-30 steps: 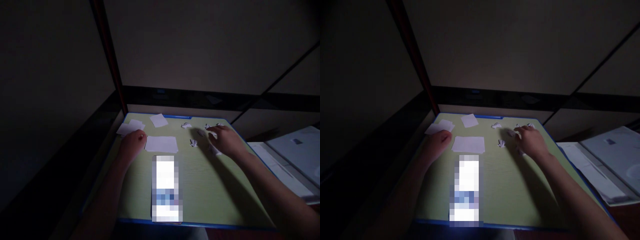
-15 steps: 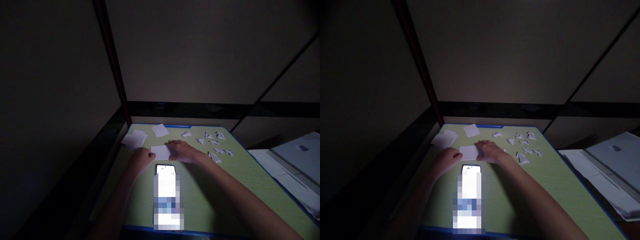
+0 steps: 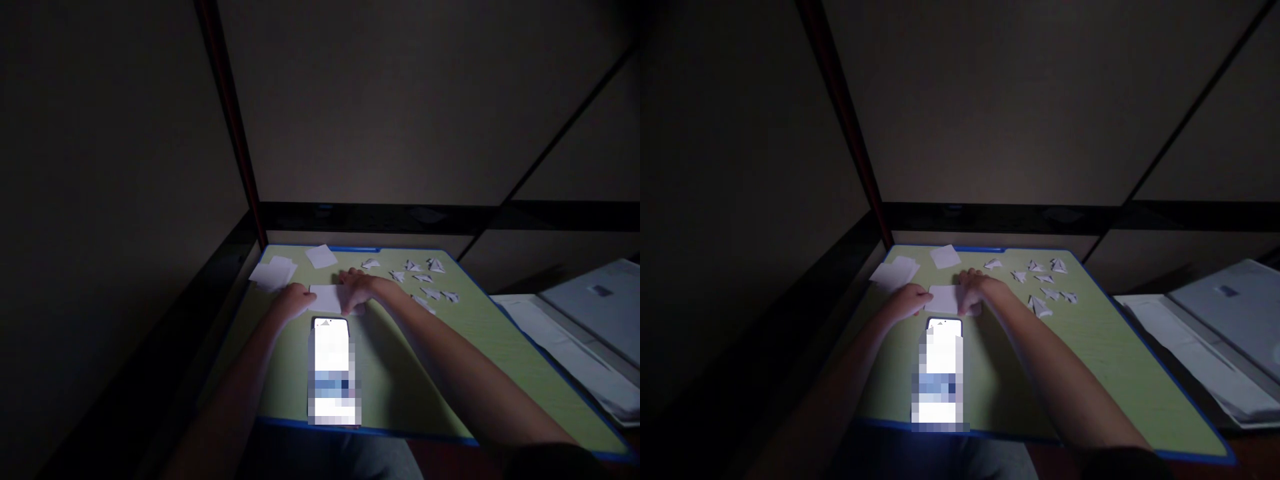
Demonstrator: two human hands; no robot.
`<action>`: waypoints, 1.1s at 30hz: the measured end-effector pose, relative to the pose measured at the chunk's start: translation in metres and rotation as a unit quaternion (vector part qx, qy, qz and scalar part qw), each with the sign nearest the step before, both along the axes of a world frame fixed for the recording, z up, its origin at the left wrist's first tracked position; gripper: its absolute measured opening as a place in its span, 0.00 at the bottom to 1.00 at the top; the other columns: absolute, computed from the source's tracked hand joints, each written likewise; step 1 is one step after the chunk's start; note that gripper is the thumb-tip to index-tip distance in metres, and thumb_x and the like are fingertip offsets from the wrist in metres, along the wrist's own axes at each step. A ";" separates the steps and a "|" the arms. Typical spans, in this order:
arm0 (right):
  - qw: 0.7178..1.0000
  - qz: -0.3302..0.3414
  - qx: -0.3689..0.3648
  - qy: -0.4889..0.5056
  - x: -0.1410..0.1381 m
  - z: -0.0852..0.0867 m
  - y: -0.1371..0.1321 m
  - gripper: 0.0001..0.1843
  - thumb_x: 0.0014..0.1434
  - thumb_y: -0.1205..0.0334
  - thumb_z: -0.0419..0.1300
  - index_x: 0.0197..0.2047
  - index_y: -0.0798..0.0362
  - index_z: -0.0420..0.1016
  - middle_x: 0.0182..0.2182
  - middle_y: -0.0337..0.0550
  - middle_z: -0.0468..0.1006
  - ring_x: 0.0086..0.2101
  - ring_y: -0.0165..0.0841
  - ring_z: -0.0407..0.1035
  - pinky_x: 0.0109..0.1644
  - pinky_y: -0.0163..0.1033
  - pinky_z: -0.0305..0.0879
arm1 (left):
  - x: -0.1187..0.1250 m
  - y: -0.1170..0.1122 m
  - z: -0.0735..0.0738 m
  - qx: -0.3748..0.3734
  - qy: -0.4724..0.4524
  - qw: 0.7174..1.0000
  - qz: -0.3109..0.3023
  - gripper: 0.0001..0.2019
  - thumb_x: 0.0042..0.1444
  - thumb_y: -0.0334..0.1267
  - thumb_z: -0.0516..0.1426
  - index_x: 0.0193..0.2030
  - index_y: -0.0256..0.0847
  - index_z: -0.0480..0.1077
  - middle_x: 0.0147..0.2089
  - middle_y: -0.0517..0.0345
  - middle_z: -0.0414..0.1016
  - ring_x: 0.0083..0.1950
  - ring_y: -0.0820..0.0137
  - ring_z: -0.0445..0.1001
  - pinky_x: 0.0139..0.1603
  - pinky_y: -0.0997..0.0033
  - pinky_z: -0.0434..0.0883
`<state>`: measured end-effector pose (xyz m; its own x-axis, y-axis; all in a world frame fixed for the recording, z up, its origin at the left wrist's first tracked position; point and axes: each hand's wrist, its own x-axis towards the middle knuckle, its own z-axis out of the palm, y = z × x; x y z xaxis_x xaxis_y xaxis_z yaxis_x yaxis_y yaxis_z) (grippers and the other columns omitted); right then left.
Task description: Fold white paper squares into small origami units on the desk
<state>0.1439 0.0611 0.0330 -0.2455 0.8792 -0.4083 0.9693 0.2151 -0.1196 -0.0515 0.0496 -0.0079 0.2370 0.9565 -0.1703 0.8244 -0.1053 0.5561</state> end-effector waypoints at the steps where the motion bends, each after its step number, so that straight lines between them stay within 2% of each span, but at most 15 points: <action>1: 1.000 -0.005 -0.001 0.001 -0.001 0.002 -0.002 0.49 0.31 0.55 0.73 0.58 0.54 0.64 0.56 0.58 0.67 0.56 0.53 0.63 0.51 0.50 0.66 | 0.001 0.001 0.000 -0.003 -0.004 1.000 0.006 0.13 0.52 0.41 0.53 0.23 0.36 0.72 0.18 0.57 0.69 0.22 0.70 0.67 0.24 0.73 0.56; 4: 1.000 -0.019 -0.010 0.016 -0.001 0.009 -0.010 0.48 0.35 0.56 0.72 0.60 0.55 0.61 0.53 0.58 0.71 0.52 0.51 0.68 0.47 0.47 0.68 | 0.002 0.004 -0.001 -0.014 -0.020 0.999 0.023 0.12 0.52 0.39 0.53 0.26 0.35 0.73 0.17 0.58 0.67 0.21 0.70 0.68 0.23 0.73 0.57; 7: 0.999 -0.020 -0.019 0.041 -0.001 0.013 -0.017 0.46 0.40 0.58 0.70 0.61 0.54 0.57 0.48 0.52 0.77 0.44 0.45 0.74 0.40 0.42 0.69 | 0.003 0.006 0.000 -0.028 -0.047 0.998 0.029 0.11 0.53 0.39 0.53 0.30 0.34 0.73 0.17 0.60 0.65 0.20 0.71 0.68 0.21 0.74 0.58; 10: 0.999 -0.008 0.001 0.052 -0.001 0.012 -0.021 0.40 0.40 0.59 0.70 0.57 0.55 0.63 0.46 0.53 0.78 0.42 0.46 0.74 0.38 0.42 0.68 | 0.002 0.008 0.001 -0.033 -0.082 0.996 0.024 0.10 0.51 0.38 0.54 0.31 0.33 0.73 0.19 0.60 0.68 0.19 0.72 0.67 0.21 0.75 0.58; 12: 0.998 0.004 0.032 0.055 0.000 0.008 -0.023 0.37 0.41 0.60 0.70 0.54 0.56 0.67 0.47 0.55 0.77 0.43 0.47 0.73 0.39 0.43 0.68 | 0.002 0.007 0.000 -0.025 -0.114 0.993 0.014 0.08 0.49 0.36 0.56 0.31 0.33 0.73 0.23 0.58 0.72 0.22 0.72 0.69 0.23 0.76 0.60; 15: 0.993 0.016 0.096 0.062 0.004 0.000 -0.024 0.36 0.42 0.60 0.70 0.55 0.56 0.66 0.48 0.57 0.75 0.45 0.50 0.71 0.42 0.46 0.67 | 0.004 0.005 -0.002 0.002 -0.175 0.985 0.010 0.07 0.47 0.35 0.56 0.32 0.34 0.72 0.29 0.57 0.76 0.29 0.71 0.73 0.27 0.77 0.64; 19: 0.981 0.022 0.169 0.088 0.012 -0.006 -0.027 0.29 0.48 0.61 0.66 0.53 0.56 0.67 0.47 0.59 0.73 0.47 0.50 0.69 0.46 0.47 0.65 | 0.007 0.004 -0.007 0.036 -0.239 0.970 0.032 0.05 0.49 0.36 0.55 0.33 0.37 0.67 0.26 0.60 0.73 0.23 0.74 0.69 0.23 0.77 0.63; 22: 0.967 0.017 0.217 0.132 0.021 -0.012 -0.029 0.21 0.55 0.60 0.60 0.52 0.55 0.68 0.47 0.56 0.72 0.47 0.46 0.68 0.49 0.46 0.63 | 0.007 0.004 -0.012 0.060 -0.271 0.960 0.044 0.05 0.49 0.37 0.56 0.30 0.39 0.65 0.23 0.63 0.70 0.21 0.74 0.68 0.22 0.77 0.62; 24: 0.936 -0.018 0.252 0.246 0.026 -0.021 -0.028 0.17 0.55 0.61 0.59 0.48 0.54 0.69 0.45 0.51 0.72 0.43 0.42 0.68 0.48 0.45 0.63 | 0.006 0.004 -0.015 0.075 -0.286 0.954 0.052 0.06 0.50 0.38 0.56 0.29 0.39 0.64 0.22 0.64 0.69 0.21 0.74 0.69 0.22 0.77 0.63; 25: 0.905 -0.052 0.263 0.330 0.027 -0.026 -0.027 0.15 0.54 0.62 0.59 0.46 0.53 0.70 0.42 0.48 0.73 0.40 0.40 0.68 0.45 0.44 0.63 | 0.006 0.004 -0.016 0.080 -0.292 0.952 0.054 0.06 0.50 0.38 0.56 0.29 0.39 0.64 0.22 0.64 0.68 0.22 0.74 0.69 0.22 0.77 0.63; 27: 0.824 -0.135 0.259 0.486 0.026 -0.039 -0.025 0.12 0.52 0.61 0.61 0.41 0.52 0.70 0.35 0.43 0.73 0.32 0.36 0.66 0.38 0.41 0.62 | 0.006 0.003 -0.018 0.086 -0.301 0.948 0.056 0.06 0.50 0.38 0.56 0.30 0.40 0.64 0.22 0.64 0.68 0.22 0.74 0.69 0.22 0.77 0.64; 28: 0.793 -0.165 0.255 0.528 0.024 -0.045 -0.024 0.11 0.52 0.60 0.60 0.40 0.52 0.70 0.33 0.42 0.73 0.30 0.35 0.64 0.36 0.41 0.61 | 0.006 0.002 -0.020 0.088 -0.304 0.947 0.056 0.05 0.50 0.38 0.56 0.30 0.40 0.64 0.23 0.64 0.68 0.22 0.74 0.69 0.22 0.77 0.64; 29: 0.770 -0.188 0.254 0.554 0.021 -0.051 -0.023 0.10 0.52 0.59 0.60 0.39 0.52 0.70 0.32 0.41 0.72 0.29 0.34 0.64 0.36 0.40 0.61 | 0.007 0.002 -0.021 0.090 -0.306 0.946 0.056 0.05 0.51 0.38 0.56 0.31 0.39 0.64 0.24 0.64 0.68 0.23 0.74 0.69 0.22 0.77 0.64; 33: 0.721 -0.226 0.279 0.593 0.005 -0.062 -0.021 0.09 0.56 0.55 0.56 0.35 0.52 0.71 0.34 0.41 0.74 0.35 0.35 0.66 0.42 0.40 0.61 | 0.008 -0.001 -0.023 0.106 -0.309 0.943 0.059 0.07 0.50 0.36 0.55 0.37 0.38 0.67 0.30 0.61 0.71 0.24 0.74 0.70 0.22 0.78 0.66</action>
